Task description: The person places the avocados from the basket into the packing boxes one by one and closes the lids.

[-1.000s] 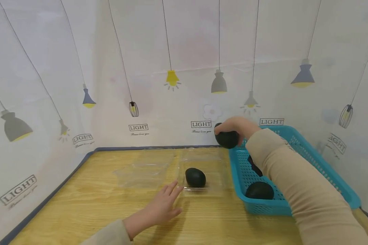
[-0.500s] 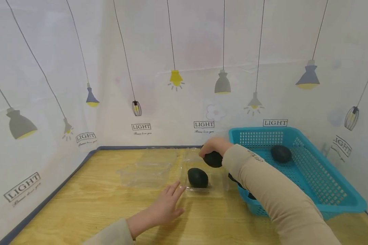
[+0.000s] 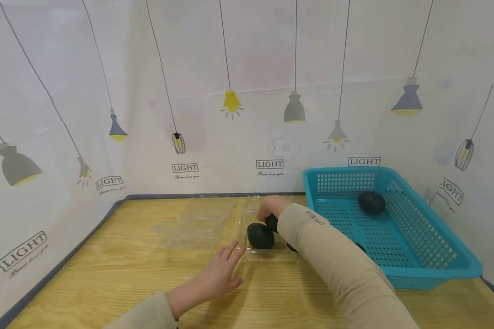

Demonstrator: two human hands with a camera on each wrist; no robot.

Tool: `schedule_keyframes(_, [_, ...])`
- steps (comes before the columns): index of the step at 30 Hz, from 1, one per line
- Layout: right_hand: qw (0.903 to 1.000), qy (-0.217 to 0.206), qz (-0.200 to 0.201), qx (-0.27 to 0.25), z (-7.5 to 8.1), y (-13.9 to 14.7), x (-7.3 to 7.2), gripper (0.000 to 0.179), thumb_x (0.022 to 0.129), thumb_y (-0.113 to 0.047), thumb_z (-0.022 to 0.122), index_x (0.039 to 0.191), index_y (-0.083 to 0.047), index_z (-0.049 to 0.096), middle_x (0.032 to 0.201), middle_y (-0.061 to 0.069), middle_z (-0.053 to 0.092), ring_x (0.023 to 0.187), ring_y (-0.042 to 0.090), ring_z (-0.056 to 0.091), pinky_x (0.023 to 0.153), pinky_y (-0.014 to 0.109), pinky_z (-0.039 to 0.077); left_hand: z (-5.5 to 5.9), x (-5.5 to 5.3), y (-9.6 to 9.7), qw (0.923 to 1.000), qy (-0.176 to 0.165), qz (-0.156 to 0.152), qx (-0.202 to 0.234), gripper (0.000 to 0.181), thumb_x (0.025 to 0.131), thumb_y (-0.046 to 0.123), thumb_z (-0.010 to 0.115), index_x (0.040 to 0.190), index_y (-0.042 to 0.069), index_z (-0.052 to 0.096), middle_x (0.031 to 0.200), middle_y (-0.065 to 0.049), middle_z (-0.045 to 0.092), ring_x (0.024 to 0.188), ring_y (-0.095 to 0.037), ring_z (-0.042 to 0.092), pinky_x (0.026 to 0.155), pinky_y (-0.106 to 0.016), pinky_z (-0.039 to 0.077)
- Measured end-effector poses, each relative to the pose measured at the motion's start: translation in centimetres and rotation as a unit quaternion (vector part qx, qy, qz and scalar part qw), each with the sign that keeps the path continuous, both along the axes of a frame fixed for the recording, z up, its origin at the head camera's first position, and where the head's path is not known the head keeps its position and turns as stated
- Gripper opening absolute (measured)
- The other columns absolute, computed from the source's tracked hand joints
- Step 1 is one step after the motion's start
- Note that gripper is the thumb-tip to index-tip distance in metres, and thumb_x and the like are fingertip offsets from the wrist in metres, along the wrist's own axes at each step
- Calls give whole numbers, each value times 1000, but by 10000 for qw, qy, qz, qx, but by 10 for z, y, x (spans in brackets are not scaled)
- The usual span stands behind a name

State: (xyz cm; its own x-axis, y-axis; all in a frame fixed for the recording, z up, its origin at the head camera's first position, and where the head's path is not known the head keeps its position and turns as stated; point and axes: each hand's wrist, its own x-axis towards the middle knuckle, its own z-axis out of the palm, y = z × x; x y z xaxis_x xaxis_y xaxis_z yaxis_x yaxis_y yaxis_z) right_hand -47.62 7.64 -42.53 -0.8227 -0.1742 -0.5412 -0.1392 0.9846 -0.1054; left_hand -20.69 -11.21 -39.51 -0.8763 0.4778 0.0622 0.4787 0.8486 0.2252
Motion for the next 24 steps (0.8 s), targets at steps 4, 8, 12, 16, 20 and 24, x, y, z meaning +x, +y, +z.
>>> schedule_keyframes(4, [9996,-210,168,-127,50,-8,54,16,70,-21,46,58,-16,38,70,6,46,60,18,36,57,33,30,1,-1,0,10000,81,7,-12,68,82,26,67,139,8,35,144,-20,28,122,-48,36,98,-53,35])
schedule_keyframes(8, [9996,-132,-156,-173,80,-19,100,14,76,-15,46,64,-10,45,76,9,48,66,20,40,62,32,34,2,0,0,10000,61,27,-11,67,82,26,68,138,8,36,144,-20,28,122,-49,36,99,-53,34])
schedule_keyframes(12, [9997,-39,-232,-111,54,-20,84,19,78,-24,56,84,-6,59,93,10,54,80,23,48,71,36,42,4,1,0,10000,-71,46,18,66,82,26,68,138,9,35,145,-19,26,123,-49,34,99,-53,33])
schedule_keyframes(16, [9996,116,235,61,-11,-10,26,24,80,-29,57,91,-9,63,98,10,55,83,26,49,73,41,42,5,2,0,9999,-98,17,35,66,82,25,68,137,10,35,145,-19,26,123,-48,35,99,-53,34])
schedule_keyframes(20, [9994,111,279,148,-54,-3,-11,33,82,-32,58,104,-8,64,107,11,56,91,28,52,80,43,43,4,2,0,10000,-32,6,35,66,81,25,68,137,9,36,144,-20,27,121,-48,37,99,-53,35])
schedule_keyframes(24, [9993,-12,282,232,-90,5,-52,37,78,-38,67,107,-15,64,107,6,58,95,27,55,81,45,44,4,1,1,10000,32,11,35,66,81,25,69,136,9,37,144,-20,28,121,-47,38,99,-52,35])
